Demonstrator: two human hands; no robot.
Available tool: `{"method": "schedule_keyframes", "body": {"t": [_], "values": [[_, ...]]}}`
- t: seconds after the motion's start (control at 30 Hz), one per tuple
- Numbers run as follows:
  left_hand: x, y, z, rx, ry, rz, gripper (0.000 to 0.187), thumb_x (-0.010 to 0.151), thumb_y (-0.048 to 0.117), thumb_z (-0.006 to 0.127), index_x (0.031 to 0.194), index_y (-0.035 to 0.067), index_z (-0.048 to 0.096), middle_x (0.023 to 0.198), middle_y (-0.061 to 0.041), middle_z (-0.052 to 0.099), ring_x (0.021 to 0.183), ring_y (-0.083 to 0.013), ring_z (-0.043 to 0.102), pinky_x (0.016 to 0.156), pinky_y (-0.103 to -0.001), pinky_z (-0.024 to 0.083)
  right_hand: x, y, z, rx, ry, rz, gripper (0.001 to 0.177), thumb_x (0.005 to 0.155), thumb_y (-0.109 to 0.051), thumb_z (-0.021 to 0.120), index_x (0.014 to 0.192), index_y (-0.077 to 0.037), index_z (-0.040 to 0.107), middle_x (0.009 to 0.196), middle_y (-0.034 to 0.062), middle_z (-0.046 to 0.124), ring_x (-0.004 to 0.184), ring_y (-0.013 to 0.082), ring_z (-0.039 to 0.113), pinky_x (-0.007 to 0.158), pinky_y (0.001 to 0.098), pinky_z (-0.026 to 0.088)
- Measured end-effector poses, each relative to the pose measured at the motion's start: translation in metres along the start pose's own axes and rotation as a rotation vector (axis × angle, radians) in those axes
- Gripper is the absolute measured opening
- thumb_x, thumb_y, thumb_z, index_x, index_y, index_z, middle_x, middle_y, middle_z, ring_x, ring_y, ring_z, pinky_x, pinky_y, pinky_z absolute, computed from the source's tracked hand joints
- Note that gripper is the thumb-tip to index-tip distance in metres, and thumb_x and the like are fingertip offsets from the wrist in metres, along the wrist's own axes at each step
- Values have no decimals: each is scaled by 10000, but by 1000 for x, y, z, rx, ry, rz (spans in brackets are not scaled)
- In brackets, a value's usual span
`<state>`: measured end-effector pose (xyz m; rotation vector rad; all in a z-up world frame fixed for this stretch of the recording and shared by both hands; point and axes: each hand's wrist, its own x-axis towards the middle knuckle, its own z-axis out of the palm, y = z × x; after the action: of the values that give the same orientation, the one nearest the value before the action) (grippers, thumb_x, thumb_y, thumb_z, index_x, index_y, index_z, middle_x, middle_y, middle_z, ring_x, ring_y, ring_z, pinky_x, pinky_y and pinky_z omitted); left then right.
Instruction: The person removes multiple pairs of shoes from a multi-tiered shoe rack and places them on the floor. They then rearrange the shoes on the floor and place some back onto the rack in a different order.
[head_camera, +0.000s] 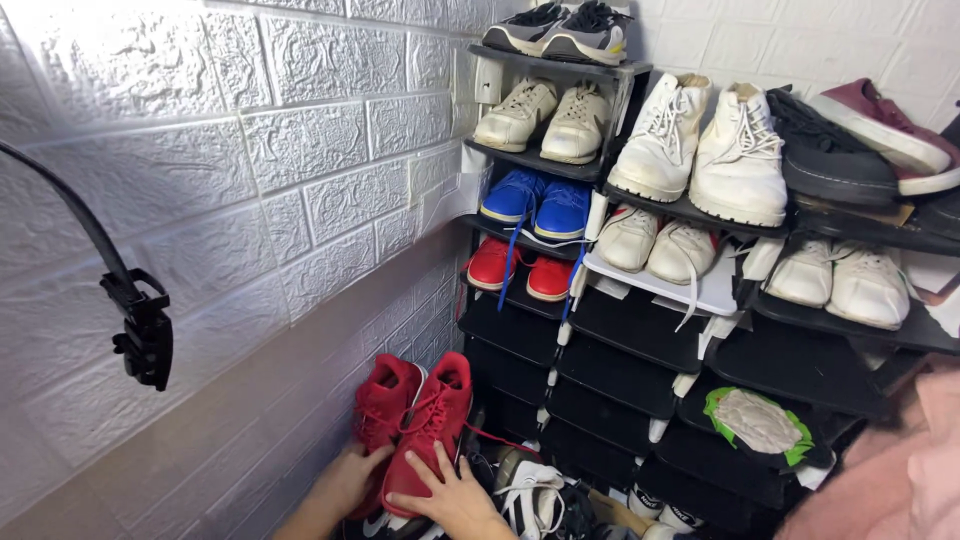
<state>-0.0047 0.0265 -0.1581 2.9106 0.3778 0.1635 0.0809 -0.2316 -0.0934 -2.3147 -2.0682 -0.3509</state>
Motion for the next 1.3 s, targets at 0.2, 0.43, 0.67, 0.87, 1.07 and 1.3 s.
{"method": "schedule_keyframes", "body": {"t": [0.2,0.43,0.67,0.87,1.07,1.3], "values": [[2,2,-14,-99,107,54,694,797,107,683,1431,326,504,1220,-220,609,1128,-428,625,962,-498,542,7,2,27,8,65,-70,687,975,-182,587,1578,-467,423,1697,210,214,1454,628,227,1043,734,370],[20,-2,-8,-94,-262,-119,637,850,206,735,1427,324,492,1222,-183,678,1179,-374,647,1019,-464,535,-11,5,21,19,156,-146,675,881,-166,650,1522,-333,520,1670,215,341,1484,533,342,1106,600,396],[38,-14,-6,-43,-232,-91,396,834,221,732,1225,242,670,1212,-126,712,1175,-334,660,1022,-449,529,-20,6,-5,121,155,-117,583,881,-135,632,1454,-224,577,1635,228,359,1468,448,410,1076,588,400],[69,-48,19,49,-143,-167,240,854,238,692,1060,127,745,1119,-164,748,1085,-344,708,953,-464,572,-24,9,-5,150,177,-92,514,933,-106,581,1438,-199,580,1667,226,343,1465,422,427,1086,581,413],[45,11,-44,-120,216,-394,731,723,310,877,1311,45,533,1160,-248,670,1050,-432,699,899,-508,589,-28,11,-12,179,145,-76,560,911,-87,575,1466,-162,565,1651,236,327,1457,423,415,1085,614,389],[47,47,-59,-34,190,-451,355,810,271,804,1115,134,683,1358,-221,455,1019,-437,706,913,-513,586,-19,12,19,153,114,-78,522,932,-133,561,1444,-235,580,1644,207,362,1461,430,416,1062,616,417]]}}
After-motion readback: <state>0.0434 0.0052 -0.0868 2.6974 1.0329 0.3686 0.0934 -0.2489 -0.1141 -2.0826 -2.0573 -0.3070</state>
